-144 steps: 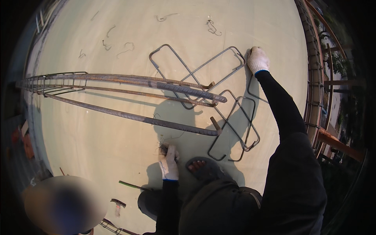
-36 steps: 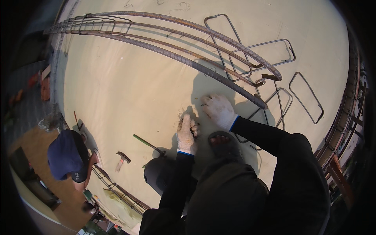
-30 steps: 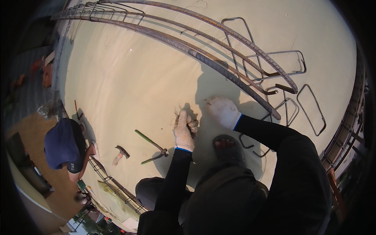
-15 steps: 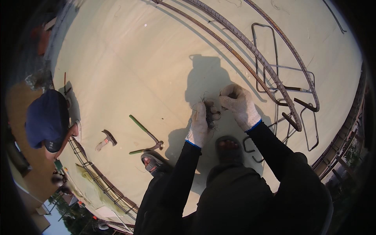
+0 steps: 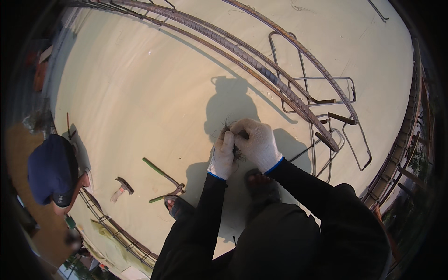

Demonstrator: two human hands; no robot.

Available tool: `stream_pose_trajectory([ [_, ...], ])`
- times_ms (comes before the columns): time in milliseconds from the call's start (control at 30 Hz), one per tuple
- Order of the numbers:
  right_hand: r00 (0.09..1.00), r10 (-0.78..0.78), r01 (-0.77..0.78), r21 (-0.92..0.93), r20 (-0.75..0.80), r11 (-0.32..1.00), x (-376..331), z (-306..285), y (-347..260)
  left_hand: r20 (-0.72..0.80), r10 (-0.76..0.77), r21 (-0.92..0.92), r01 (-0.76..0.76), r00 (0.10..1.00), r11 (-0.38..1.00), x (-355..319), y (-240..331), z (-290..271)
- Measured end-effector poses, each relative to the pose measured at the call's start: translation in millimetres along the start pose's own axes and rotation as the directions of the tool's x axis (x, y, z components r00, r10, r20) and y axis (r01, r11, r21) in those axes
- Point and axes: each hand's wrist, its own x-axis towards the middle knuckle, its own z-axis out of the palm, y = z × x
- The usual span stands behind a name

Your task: The person handles wire ties and rebar stirrups on a rooftop construction site, arranging and tying components of a rebar cage. They move along the structure, pick up wire ties, and secure rebar elements together while another worker assists nearby.

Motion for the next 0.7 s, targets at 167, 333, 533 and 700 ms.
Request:
stream_pose_trajectory([
  [167,0.979,-0.194,0.194,0.001,0.063,0.981,7,-2,5,-0.035,-0.042,-0.115,0.038,0.998,0.993,-5,8,-4],
  [333,0.969,0.232,-0.247,0.287,0.087,0.925,42,-47,-10,0.054,0.000,-0.425,0.023,0.999,0.905,-1,13,-25],
  [533,0.869,-0.272,-0.096,-0.680,-0.414,0.727,113,-55,65,-0.002,0.037,-0.488,-0.034,0.999,0.872,-2,10,-48],
  [700,0.915,-0.129,-0.223,-0.747,-0.382,0.626,135,-57,80,-0.062,-0.048,-0.461,0.014,0.997,0.887,-10,11,-39],
])
